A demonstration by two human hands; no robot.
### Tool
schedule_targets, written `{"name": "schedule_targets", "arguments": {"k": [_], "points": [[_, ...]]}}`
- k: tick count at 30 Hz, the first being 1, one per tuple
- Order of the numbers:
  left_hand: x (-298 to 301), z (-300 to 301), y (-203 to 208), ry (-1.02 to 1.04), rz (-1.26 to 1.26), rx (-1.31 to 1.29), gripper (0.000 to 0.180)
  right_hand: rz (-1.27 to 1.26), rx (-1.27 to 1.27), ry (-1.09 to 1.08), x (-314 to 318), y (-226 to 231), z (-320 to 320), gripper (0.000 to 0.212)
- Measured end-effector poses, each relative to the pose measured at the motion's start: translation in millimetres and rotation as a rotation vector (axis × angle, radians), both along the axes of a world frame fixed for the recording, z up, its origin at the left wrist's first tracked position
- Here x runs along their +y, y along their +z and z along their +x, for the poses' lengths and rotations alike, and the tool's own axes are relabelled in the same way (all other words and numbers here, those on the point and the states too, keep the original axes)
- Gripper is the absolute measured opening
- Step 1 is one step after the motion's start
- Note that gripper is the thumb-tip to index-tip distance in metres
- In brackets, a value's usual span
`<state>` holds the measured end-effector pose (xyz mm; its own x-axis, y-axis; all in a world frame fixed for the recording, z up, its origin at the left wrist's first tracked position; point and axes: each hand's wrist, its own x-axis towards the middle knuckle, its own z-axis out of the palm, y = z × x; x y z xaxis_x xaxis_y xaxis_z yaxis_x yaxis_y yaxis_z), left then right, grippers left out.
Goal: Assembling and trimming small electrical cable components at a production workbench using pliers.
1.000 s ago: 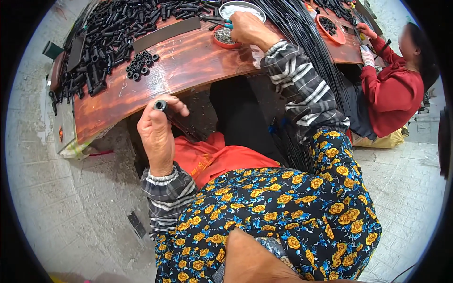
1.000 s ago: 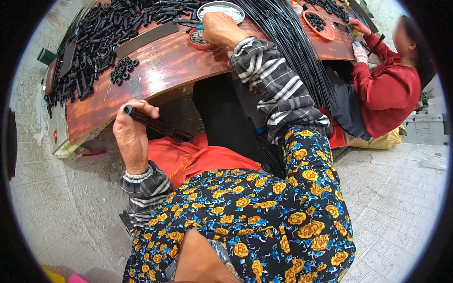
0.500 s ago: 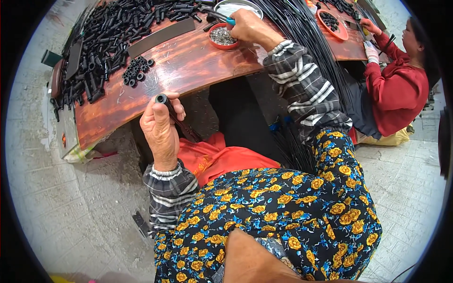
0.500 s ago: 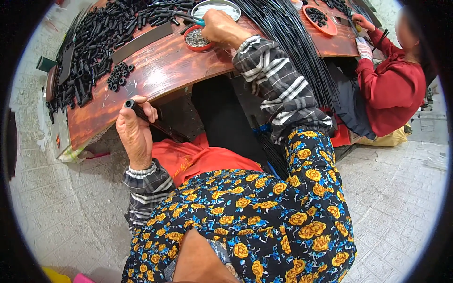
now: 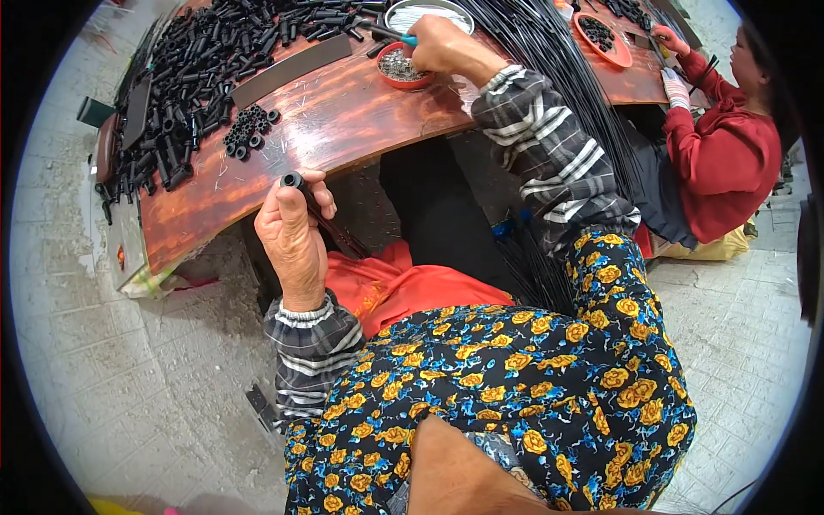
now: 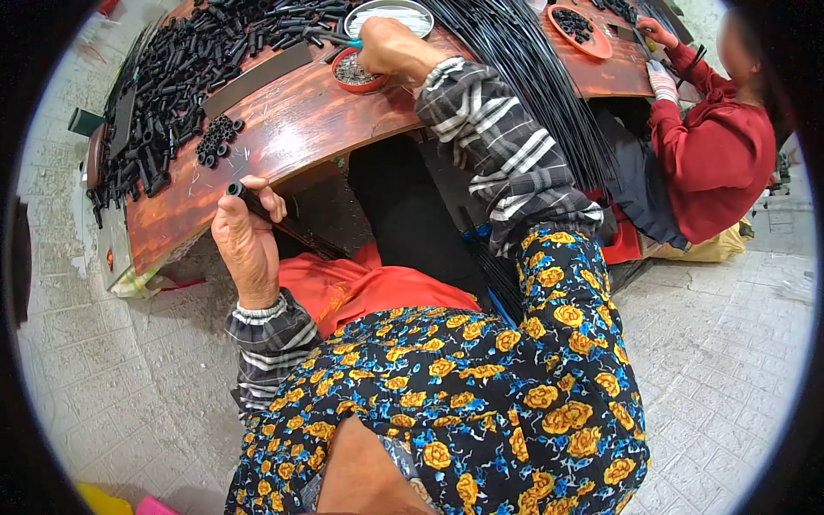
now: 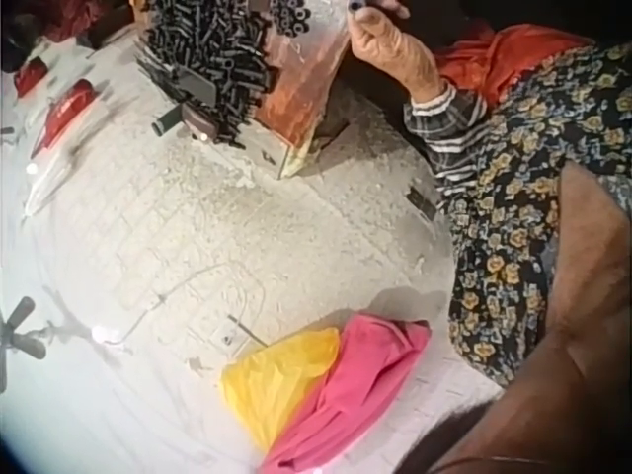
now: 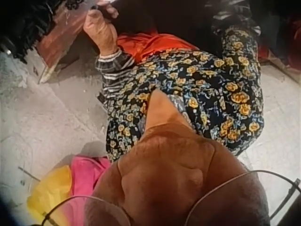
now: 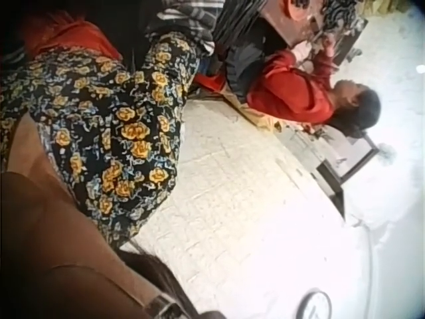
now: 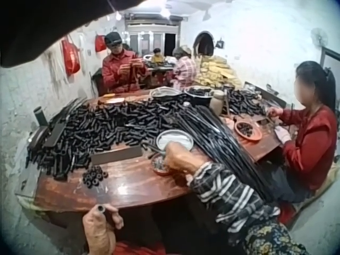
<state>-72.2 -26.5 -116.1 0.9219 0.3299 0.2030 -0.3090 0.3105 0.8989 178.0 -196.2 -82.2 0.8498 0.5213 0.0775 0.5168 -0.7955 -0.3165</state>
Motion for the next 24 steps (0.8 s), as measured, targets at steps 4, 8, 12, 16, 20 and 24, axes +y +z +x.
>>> {"name": "schedule_targets", "arguments": {"k": [4,8,12,16,20,24], "points": [[-1.0,-1.6,0.8,0.003,-0.015,0.0,0.05,0.211,0.067,0.027,-15.2,-7.7,9.3,0.021],[-3.5,-2.4,1.7,0.016,-0.048,0.011,0.048,0.864,0.636,0.061,-17.8,12.0,-34.7,0.021],[-10.3,1.7,4.8,0.016,-0.035,0.005,0.044,1.149,0.91,0.111,-13.1,9.1,-77.1,0.024],[-13.5,2.1,8.9,-0.031,0.078,0.011,0.049,1.279,0.992,0.185,-0.4,12.3,-123.4,0.023],[-18.8,0.3,10.5,0.021,0.051,-0.013,0.03,1.409,1.078,0.251,15.7,9.0,-156.6,0.028],[-20.2,-2.8,10.3,0.1,-0.001,0.017,0.021,1.488,1.053,0.266,23.4,6.5,-176.1,0.028]]}}
